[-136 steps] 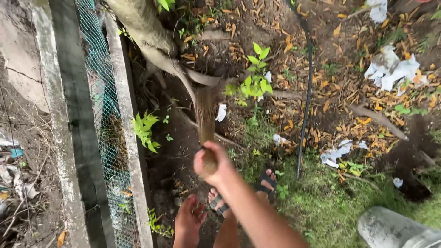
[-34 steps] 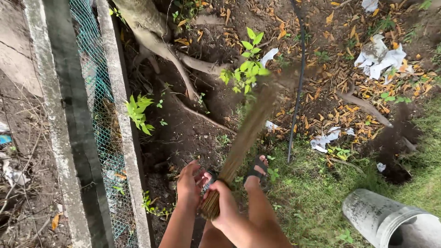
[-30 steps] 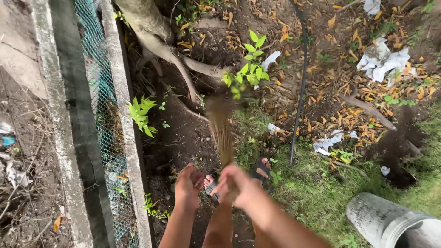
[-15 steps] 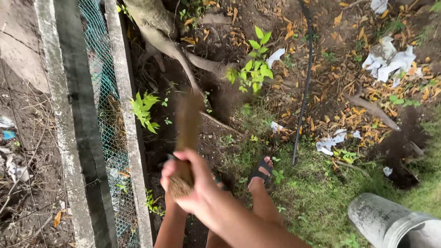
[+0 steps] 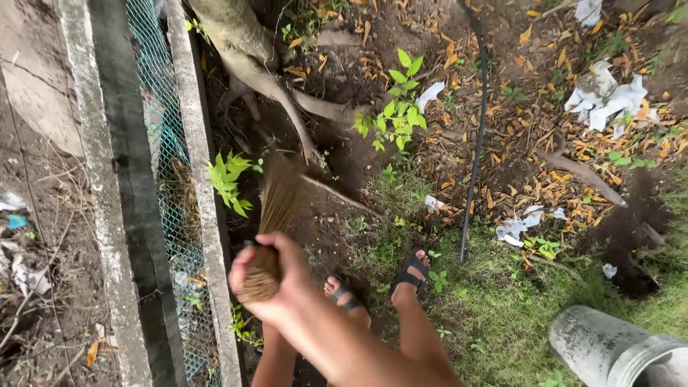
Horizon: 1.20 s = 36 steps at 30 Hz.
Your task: Sweep debris and dirt into a small pile outdoors using a broom.
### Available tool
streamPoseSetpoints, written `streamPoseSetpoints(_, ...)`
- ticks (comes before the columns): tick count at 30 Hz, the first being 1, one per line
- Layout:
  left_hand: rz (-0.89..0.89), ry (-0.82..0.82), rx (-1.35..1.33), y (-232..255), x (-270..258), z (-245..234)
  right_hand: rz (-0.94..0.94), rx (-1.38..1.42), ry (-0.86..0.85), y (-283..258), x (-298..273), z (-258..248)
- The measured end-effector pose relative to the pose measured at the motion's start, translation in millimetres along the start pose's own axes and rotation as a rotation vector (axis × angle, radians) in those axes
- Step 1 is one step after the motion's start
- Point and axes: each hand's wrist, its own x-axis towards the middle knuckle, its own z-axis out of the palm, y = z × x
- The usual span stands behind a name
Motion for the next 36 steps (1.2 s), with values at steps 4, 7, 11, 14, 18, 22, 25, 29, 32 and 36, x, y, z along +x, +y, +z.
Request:
streamPoseSetpoints(4, -0.926, 0.283, -0.117, -23, 1, -18, 0.009, -0.076, -0.075, -87, 52, -50)
streamPoseSetpoints(7, -0.892, 0.265, -0.134, -15, 4, -8, -0.282, -0.021, 0.022, -59, 35, -38)
streamPoseSetpoints(11, -0.913, 0.248, -0.2, -14, 17, 8, -0.294, 0.151, 0.178, 11, -7, -8)
streamPoseSetpoints(14, -0.938, 0.227, -0.242, -33, 26, 15, -0.082, -0.272, 0.034, 12, 7, -36)
streamPoseSetpoints(18, -0.983, 0.237, -0.284, -75, 22, -5, -0.043, -0.568, -0.227, -87, 82, -67)
streamPoseSetpoints(22, -1.023, 0.251, -0.311, -113, 18, -40, -0.255, -0.078, 0.172, -100, 62, -24)
streamPoseSetpoints(25, -0.869, 0.065, -0.389, -123, 27, -58, -0.105, 0.13, 0.066, -61, 36, -3)
streamPoseSetpoints(29, -0.883, 0.17, -0.353, -109, 58, -66, -0.012, -0.199, -0.099, -53, 52, -16)
streamPoseSetpoints(32, -0.892, 0.255, -0.32, -103, 79, -79, -0.029, -0.224, -0.104, -107, 77, -27)
streamPoseSetpoints(36, -0.857, 0.205, -0.278, -67, 83, -72, -0.183, 0.113, 0.078, -85, 21, 11)
